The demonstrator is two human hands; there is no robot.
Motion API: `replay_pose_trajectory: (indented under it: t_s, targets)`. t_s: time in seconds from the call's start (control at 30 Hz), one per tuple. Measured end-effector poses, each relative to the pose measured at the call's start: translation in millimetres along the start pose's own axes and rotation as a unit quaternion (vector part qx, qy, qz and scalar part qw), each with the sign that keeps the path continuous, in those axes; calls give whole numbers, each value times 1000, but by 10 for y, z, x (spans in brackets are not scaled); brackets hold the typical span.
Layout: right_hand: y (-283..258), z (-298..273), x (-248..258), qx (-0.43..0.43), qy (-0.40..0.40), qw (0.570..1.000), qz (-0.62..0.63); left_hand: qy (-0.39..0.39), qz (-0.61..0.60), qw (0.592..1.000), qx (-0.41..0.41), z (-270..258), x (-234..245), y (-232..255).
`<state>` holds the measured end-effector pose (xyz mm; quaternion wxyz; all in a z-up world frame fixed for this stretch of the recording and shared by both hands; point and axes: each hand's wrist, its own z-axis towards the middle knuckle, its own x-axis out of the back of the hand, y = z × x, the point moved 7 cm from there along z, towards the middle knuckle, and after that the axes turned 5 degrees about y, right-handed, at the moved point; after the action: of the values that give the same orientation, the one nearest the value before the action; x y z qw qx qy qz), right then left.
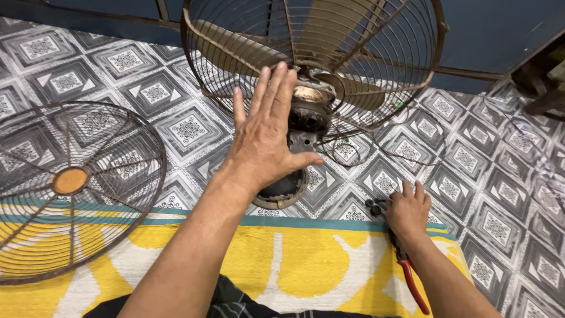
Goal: The person disassembles an electric fan by removing the front grille and then detaching the motor and blade assembly from the base. The components are placed on the floor.
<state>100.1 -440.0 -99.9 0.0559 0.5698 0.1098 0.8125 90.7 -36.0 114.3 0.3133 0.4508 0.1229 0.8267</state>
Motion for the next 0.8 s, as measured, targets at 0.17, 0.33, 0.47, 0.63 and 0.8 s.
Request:
replay_pose_trajectory:
  t_s: [0.17,0.33,0.47,0.63,0.8]
  targets:
    - [-198,144,551,55,56,996,35,4,-7,1000,5,34,-15,-9]
    - [-636,472,1713,118,183,963,161,9,-22,1000,9,12,-20,7]
    - [-1109,697,2676,181,264,925,205,16,-34,999,8,7,-46,27]
    - [-1826,946,3350,257,279,913,148,13,-46,999,6,-30,0,57]
    - [-2123,1055,3529,283,275,917,64,13,-36,999,3,-68,65,94]
